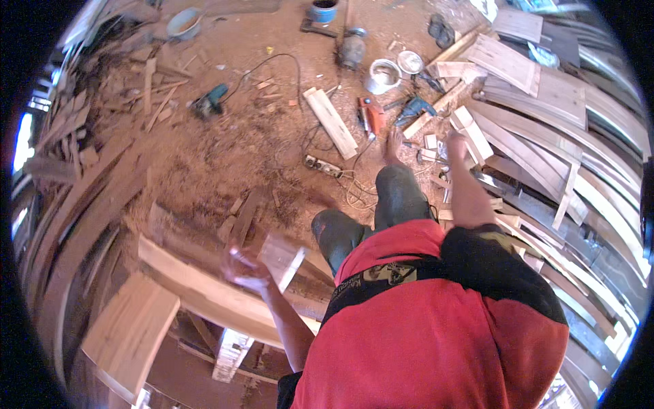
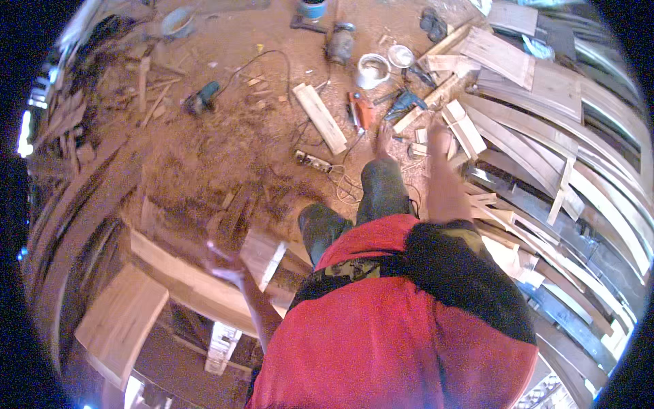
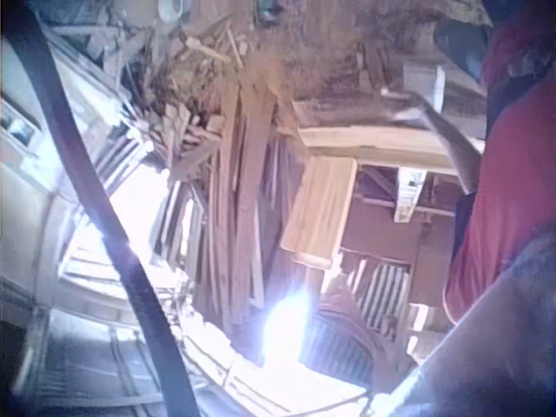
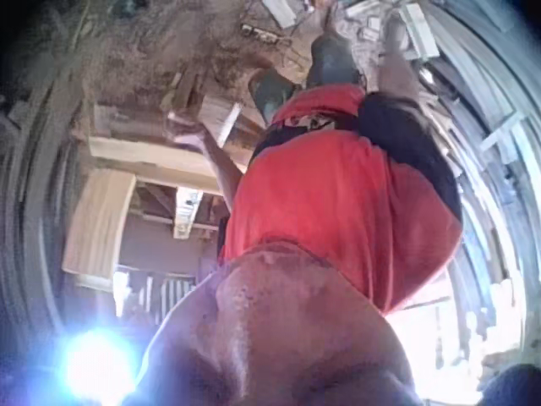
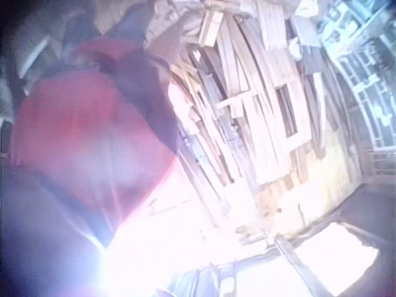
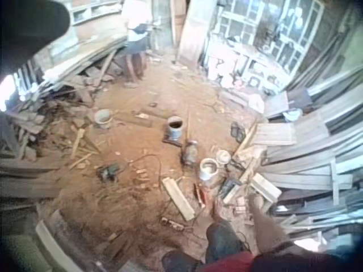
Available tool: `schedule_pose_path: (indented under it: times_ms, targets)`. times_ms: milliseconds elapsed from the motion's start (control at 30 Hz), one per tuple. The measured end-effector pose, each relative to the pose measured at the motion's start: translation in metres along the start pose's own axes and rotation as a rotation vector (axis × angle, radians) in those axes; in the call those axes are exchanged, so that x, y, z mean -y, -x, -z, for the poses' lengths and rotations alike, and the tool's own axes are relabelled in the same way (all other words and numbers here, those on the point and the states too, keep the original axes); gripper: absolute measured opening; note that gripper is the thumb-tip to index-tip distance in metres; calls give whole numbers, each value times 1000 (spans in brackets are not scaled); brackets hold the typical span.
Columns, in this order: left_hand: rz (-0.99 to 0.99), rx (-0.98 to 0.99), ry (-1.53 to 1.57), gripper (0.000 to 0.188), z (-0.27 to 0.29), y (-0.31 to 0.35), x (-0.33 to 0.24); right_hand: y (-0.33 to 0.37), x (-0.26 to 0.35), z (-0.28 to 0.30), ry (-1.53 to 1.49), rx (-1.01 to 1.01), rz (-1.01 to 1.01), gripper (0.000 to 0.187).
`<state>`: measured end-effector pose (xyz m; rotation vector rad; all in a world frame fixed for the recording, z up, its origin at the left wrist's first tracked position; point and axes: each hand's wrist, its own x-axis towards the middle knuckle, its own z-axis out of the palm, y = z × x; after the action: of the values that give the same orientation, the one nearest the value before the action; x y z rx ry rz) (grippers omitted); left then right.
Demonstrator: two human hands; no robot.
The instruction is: The person applies a substance from a bucket to a wood piece using a stick and then fits various wooden panels into a frame by hand and using a tool.
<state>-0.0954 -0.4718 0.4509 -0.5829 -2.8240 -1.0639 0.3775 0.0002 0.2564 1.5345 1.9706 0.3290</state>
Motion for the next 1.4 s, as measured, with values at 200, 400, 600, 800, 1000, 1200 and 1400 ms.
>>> schedule_pose_path:
  times_ms: [200,400,600,800,1000,1200,1400]
  targets:
    - [-205,424,149,36,-206,55,-153,-19,-181,-133,-616,10,-223,28]
    - [-34,813,86,41,-395,138,-173,-78,-108,-159,-846,399,209,23]
    - [213,1016,42,43,-593,165,-65,-181,34,-143,-1064,239,410,23]
    - [303,508,-215,86,-826,156,89,-383,172,-207,-694,-284,512,30]
    - [396,225,-621,113,-919,167,96,-501,246,-246,-158,-207,539,20]
    - [301,27,-492,107,-927,162,122,-503,237,-237,-98,-336,534,12]
    - [538,103,835,78,-871,86,125,-506,207,-233,-23,-551,700,13]
